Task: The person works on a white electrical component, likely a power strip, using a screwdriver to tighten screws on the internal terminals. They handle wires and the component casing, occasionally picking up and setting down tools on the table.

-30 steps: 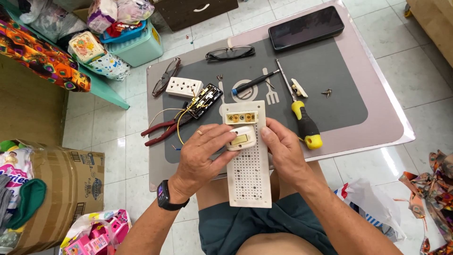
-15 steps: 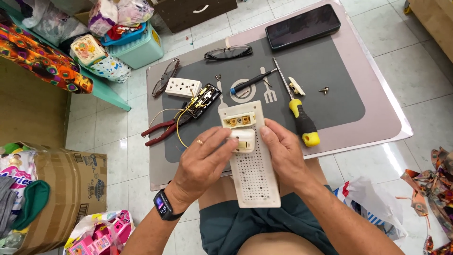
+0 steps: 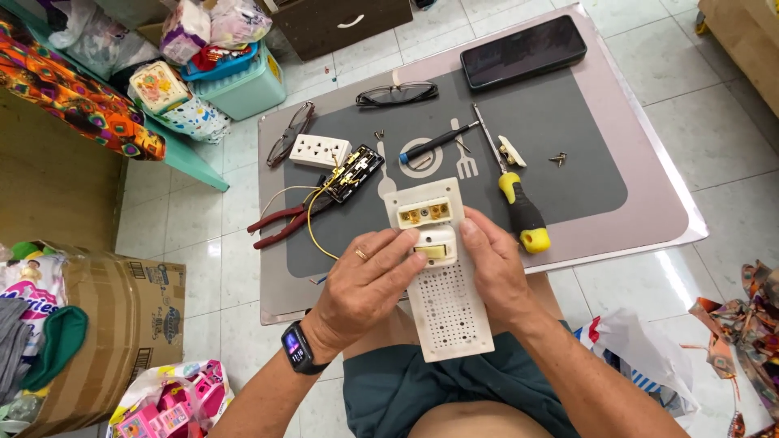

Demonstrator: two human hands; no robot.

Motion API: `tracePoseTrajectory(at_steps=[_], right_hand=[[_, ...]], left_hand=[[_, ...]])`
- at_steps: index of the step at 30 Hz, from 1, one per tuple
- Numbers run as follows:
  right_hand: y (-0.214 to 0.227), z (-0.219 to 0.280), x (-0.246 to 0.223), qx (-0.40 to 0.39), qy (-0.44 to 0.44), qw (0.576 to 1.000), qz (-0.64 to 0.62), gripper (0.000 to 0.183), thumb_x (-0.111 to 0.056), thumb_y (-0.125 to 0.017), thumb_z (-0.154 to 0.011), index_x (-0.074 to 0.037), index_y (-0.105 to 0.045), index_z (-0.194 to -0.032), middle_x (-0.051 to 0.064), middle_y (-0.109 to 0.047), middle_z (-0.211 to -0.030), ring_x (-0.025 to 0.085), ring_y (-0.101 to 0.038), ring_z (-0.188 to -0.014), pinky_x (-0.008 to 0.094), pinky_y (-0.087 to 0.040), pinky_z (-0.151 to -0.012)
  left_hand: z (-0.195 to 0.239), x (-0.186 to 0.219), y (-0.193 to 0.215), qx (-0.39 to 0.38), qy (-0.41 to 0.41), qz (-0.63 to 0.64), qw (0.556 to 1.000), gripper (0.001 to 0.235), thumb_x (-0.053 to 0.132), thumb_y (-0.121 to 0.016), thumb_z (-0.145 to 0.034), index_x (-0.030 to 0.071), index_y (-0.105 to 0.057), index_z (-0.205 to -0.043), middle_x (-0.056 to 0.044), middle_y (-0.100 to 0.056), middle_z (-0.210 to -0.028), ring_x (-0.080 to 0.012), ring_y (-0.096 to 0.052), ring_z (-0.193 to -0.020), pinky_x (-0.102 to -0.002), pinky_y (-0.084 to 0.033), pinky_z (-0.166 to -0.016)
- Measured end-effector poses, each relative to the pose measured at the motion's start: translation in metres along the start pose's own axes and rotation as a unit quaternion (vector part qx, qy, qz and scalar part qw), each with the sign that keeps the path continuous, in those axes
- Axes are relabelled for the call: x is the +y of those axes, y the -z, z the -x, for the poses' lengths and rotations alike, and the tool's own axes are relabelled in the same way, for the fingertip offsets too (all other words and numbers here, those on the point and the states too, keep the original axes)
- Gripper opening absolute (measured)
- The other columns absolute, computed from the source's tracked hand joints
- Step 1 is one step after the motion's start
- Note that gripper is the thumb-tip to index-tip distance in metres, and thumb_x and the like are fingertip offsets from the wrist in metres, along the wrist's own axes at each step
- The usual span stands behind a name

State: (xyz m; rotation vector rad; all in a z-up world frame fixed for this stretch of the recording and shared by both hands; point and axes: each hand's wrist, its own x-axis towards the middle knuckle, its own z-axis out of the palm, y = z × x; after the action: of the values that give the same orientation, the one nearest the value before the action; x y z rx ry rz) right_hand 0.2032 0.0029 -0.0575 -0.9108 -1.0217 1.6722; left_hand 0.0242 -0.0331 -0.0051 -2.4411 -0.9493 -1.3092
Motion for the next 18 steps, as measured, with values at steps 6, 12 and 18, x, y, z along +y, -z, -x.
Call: tracePoseTrajectory(at_steps=[6,12,18], right_hand=[[-0.001,0.001,0.000,-0.008,0.017,1.000,-0.015,0.046,-0.034,-0.042,-0.097,-0.012,-0.055,-0.135,0.017,-0.074,-0.078,0.020,-0.073,-0.063,0.037,-0.062,-0.062],[0.000,0.005,-0.001,-0.021,0.038,0.999,0.004,0.049,-0.038,-0.040,-0.096,-0.013,-0.054,-0.136,0.019,-0.074,-0.081,0.024,-0.074,-0.064,0.040,-0.063,-0.064],[0.004,0.014,0.003,-0.039,0.106,0.994,0.003,0.057,-0.042,-0.048,-0.094,-0.003,-0.051,-0.136,0.011,-0.067,-0.118,0.019,-0.066,-0.101,0.032,-0.057,-0.080]], left_hand=[[0.008,0.009,-0.007,0.025,0.055,0.007,0.998,0.025,0.008,-0.070,-0.086,0.003,-0.071,-0.110,-0.020,-0.071,-0.108,-0.0323,-0.070,-0.082,-0.041,-0.060,-0.073],[0.007,0.013,-0.007,0.079,0.104,0.056,0.990,0.041,0.006,-0.080,-0.076,0.001,-0.068,-0.115,-0.017,-0.073,-0.104,-0.0336,-0.072,-0.084,-0.041,-0.062,-0.073],[0.019,0.032,-0.003,-0.001,0.078,-0.035,0.996,0.040,0.005,-0.070,-0.095,0.003,-0.051,-0.130,-0.017,-0.063,-0.125,-0.0373,-0.068,-0.109,-0.045,-0.062,-0.093]])
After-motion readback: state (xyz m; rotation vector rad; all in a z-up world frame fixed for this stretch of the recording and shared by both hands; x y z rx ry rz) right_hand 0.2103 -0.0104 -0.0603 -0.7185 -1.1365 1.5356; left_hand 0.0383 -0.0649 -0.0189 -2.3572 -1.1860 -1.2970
